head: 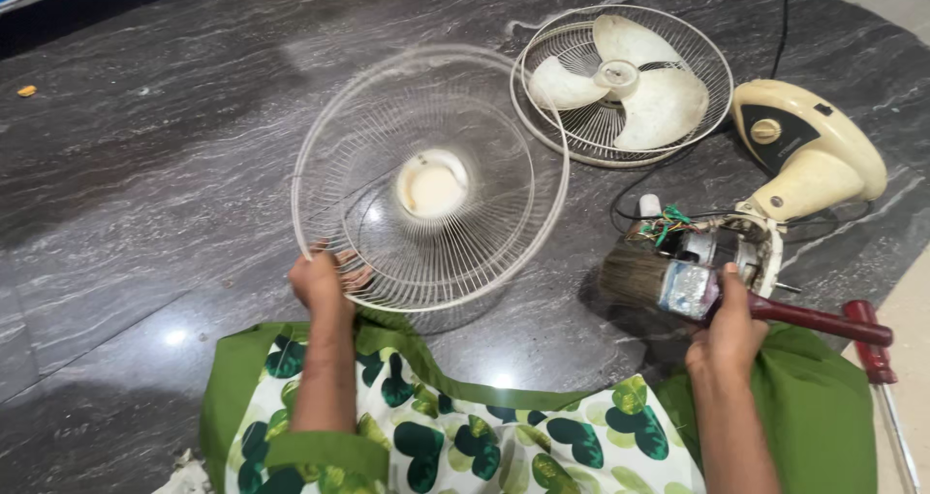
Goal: The person cleans a disassembled table fan using a brush. They scrub the fan blades and both sides of the metal cage, flipping the cage over to reach the back. The fan motor and base remain on the floor nearby.
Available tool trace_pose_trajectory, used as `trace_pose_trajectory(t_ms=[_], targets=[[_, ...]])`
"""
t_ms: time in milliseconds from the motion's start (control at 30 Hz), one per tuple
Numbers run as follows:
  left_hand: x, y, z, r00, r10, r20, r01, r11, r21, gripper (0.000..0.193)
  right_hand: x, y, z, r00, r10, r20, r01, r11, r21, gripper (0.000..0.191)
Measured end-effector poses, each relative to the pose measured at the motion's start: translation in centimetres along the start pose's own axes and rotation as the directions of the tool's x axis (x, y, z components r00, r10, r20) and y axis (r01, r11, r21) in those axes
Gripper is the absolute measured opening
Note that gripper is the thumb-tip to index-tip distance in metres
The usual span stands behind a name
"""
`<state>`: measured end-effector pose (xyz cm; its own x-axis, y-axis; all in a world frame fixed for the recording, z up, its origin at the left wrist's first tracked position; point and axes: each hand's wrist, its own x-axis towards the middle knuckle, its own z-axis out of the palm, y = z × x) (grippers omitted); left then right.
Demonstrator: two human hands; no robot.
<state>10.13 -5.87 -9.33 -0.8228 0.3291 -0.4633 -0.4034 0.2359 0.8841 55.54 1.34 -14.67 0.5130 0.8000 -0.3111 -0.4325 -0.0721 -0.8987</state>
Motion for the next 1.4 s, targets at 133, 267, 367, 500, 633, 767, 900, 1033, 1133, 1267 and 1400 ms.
trace_pose_trajectory(t_ms=[133, 267, 367, 500, 633, 767, 900, 1033, 1133, 1267, 1400], targets=[[0.1, -1.2, 0.4, 0.904, 0.418, -0.088, -0.251, 0.686, 0.683, 0.042, 0.2, 0.3, -0.1, 0.998, -0.059, 0.009, 0.059, 0.998, 0.027, 0.036], [0.1, -1.3, 0.3, 0.931, 0.366, -0.011, -0.278, 0.728, 0.627, 0.04, 0.6, 0.2, -0.4, 0.993, -0.119, 0.027, 0.117, 0.992, 0.05, 0.036], [-0.2, -0.8, 0.3, 0.941, 0.337, 0.022, -0.3, 0.804, 0.514, 0.041, 0.9, 0.0, -0.6, 0.999, -0.01, -0.031, 0.012, 0.997, 0.077, 0.034], [-0.5, -0.1, 1.1, 0.95, 0.104, 0.294, -0.053, 0.983, -0.177, 0.04, 1.3, -0.2, -0.8, 1.0, -0.011, -0.019, 0.013, 0.997, 0.075, 0.034], [-0.2, 0.1, 0.5, 0.965, 0.188, 0.181, -0.155, 0.971, -0.185, 0.039, 1.4, 0.1, -1.0, 0.999, -0.006, -0.041, 0.009, 0.998, 0.063, 0.033], [0.0, -0.6, -0.2, 0.813, 0.581, 0.029, -0.425, 0.558, 0.713, 0.041, 1.2, 0.7, -0.8, 0.999, -0.036, -0.02, 0.038, 0.998, 0.055, 0.035], [-0.6, -0.5, 0.2, 0.916, 0.402, -0.012, -0.277, 0.651, 0.707, 0.039, 1.0, 0.3, -0.9, 0.998, -0.047, -0.035, 0.049, 0.998, 0.046, 0.036], [-1.5, 0.5, 0.1, 0.984, 0.178, 0.001, -0.165, 0.909, 0.383, 0.04, 0.9, -0.6, -1.1, 0.998, -0.006, -0.059, 0.009, 0.998, 0.058, 0.038], [-1.6, 1.1, 0.2, 0.995, 0.096, 0.001, -0.096, 0.993, 0.069, 0.041, 0.8, -0.7, -0.9, 0.998, 0.017, -0.053, -0.013, 0.997, 0.07, 0.039], [-0.7, 1.1, 0.3, 0.98, -0.088, 0.18, 0.153, 0.908, -0.391, 0.043, 1.0, -0.4, -0.5, 0.997, 0.02, -0.069, -0.016, 0.999, 0.052, 0.038], [0.3, 0.6, -0.1, 0.973, -0.184, 0.137, 0.23, 0.794, -0.563, 0.041, 1.0, 0.3, -0.3, 0.998, 0.053, -0.025, -0.053, 0.998, 0.021, 0.037]])
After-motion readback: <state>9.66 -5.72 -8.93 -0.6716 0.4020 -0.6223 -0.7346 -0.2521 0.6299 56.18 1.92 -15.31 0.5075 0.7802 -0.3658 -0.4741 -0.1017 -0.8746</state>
